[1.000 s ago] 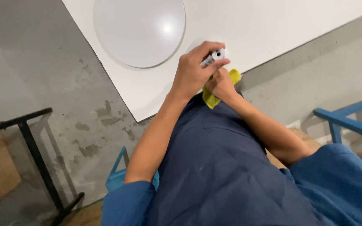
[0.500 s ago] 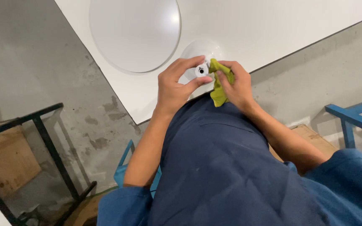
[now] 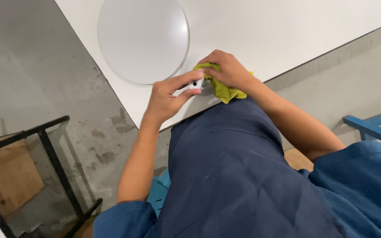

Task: Cleaning and assembling a two-piece white cake stand.

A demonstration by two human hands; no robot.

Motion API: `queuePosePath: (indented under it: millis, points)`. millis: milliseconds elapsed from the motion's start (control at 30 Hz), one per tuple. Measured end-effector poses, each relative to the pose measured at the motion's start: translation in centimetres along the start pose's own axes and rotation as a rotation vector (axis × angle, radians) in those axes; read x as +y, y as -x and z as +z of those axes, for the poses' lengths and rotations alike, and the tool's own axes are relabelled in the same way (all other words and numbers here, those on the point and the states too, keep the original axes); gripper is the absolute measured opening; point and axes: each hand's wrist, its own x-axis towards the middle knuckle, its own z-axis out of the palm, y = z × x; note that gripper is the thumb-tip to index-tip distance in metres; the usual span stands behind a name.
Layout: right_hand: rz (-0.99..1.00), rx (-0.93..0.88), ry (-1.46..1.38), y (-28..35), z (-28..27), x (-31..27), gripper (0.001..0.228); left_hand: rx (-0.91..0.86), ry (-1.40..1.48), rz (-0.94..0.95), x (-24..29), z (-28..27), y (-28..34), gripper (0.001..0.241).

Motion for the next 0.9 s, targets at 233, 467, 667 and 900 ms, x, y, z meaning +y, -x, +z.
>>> queuePosePath:
  millis: [233, 467, 667, 900]
  points:
    - [-0.007, 0.259, 0.04, 3.6, 2.8, -2.0, 0.033, 0.261, 0.319, 0.133, -3.6, 5.9, 1.4, 0.036]
    - [-0.074, 0.238, 0.095, 4.9, 2.6, -2.8, 0.036, 0.471, 0.481, 0.088, -4.5, 8.6, 0.4, 0.046]
    - [-0.048, 0.215, 0.131, 2.7, 2.5, -2.0, 0.029, 0.47, 0.602, 0.038, -5.2, 8.7, 0.1, 0.074]
    - [-0.076, 0.154, 0.023, 3.8, 2.4, -1.4, 0.025, 0.46, 0.753, 0.031, -7.7, 8.8, 0.9, 0.087]
